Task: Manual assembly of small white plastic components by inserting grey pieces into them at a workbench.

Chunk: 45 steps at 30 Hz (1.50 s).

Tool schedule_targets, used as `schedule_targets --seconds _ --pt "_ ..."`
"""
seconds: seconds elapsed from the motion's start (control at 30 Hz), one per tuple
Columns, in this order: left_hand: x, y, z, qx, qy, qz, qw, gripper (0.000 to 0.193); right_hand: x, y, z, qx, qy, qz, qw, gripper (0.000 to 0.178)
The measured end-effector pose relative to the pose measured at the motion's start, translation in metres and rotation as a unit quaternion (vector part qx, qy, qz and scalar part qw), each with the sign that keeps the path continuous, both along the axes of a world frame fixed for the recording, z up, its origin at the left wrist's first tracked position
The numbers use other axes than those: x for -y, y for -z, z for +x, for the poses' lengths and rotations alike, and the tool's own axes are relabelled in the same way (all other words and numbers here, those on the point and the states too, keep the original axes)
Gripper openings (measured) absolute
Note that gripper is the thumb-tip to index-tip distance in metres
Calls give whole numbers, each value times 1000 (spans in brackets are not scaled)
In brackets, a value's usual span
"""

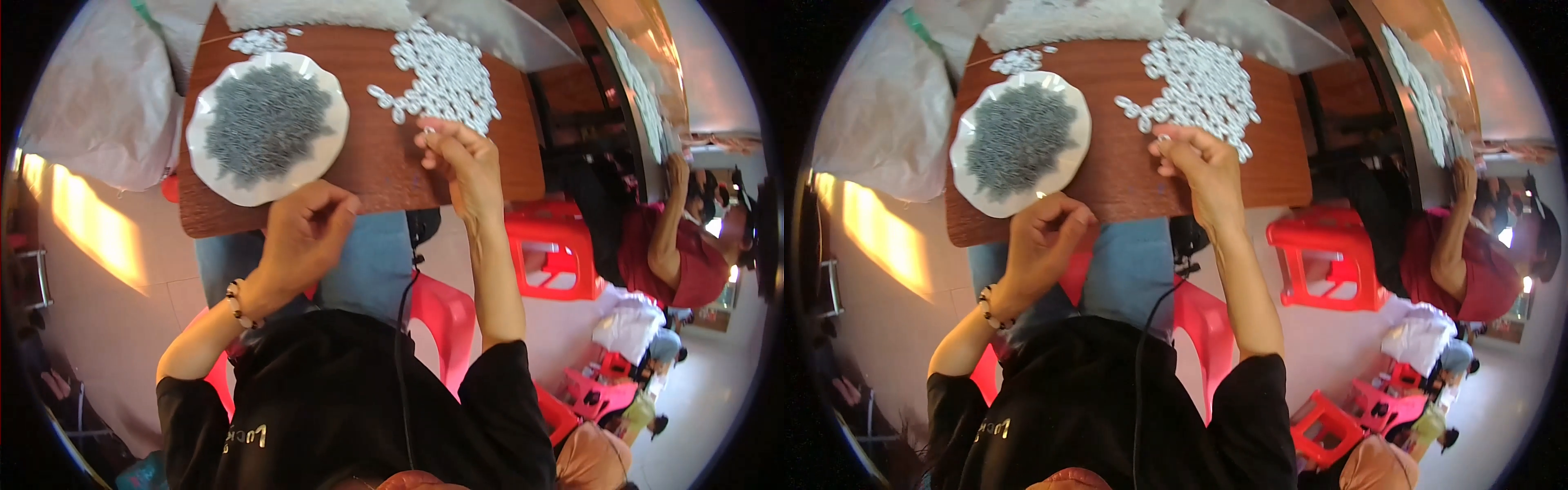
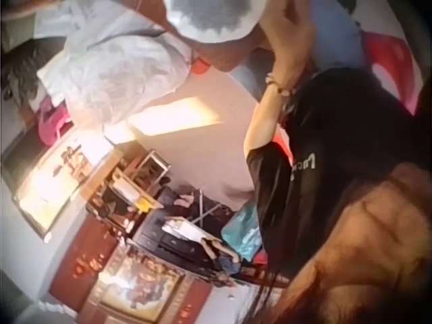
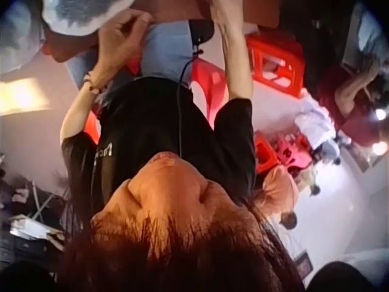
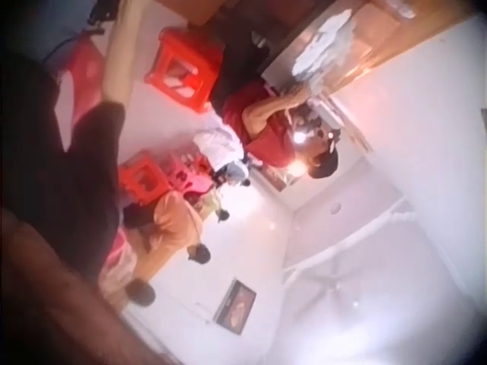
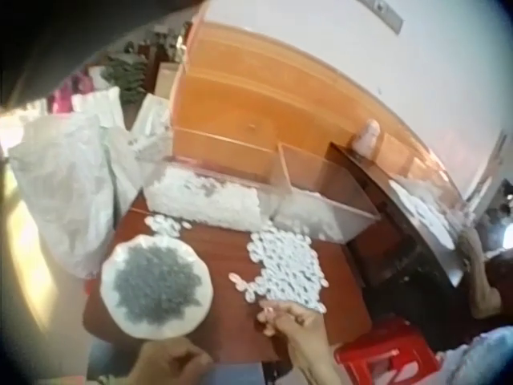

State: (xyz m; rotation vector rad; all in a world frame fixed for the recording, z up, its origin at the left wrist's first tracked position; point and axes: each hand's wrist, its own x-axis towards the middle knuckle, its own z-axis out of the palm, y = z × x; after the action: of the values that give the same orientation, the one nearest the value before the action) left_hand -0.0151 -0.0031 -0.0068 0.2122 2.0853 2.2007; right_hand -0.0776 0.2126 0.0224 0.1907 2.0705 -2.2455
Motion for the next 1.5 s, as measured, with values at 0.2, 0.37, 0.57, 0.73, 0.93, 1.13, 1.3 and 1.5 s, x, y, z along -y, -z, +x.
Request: schedule_targets --seconds 0.2,0.37,0.57,0.73,0.93,1.13,1.3,1.5 --pt "0 -5 0 -5 42 -30 999 11 -15 -5 2 -20 12 28 999 19" --pt "-6 6 0 -31 38 -46 998 12 -23 1 9 -31 4 47 998 18" --pt "-7 8 0 -12 49 -52 997 12 -28 6 18 -28 18 50 998 19" --pt "-5 8 -1 31 81 -60 994 14 -29 9 20 -15 6 55 998 20" --pt "-5 12 -3 -9 71 -85 994 12 -25 11 19 -10 -11 102 995 17" --pt "-7 7 -4 -2 41 -56 998 11 -12 11 16 -15 -32 166 985 18" --pt "-3 1 -3 13 43 -34 998 13 3 20 23 -76 -65 202 974 16" --pt "0 -9 -3 32 71 -67 995 21 32 4 51 -106 -147 116 977 9"
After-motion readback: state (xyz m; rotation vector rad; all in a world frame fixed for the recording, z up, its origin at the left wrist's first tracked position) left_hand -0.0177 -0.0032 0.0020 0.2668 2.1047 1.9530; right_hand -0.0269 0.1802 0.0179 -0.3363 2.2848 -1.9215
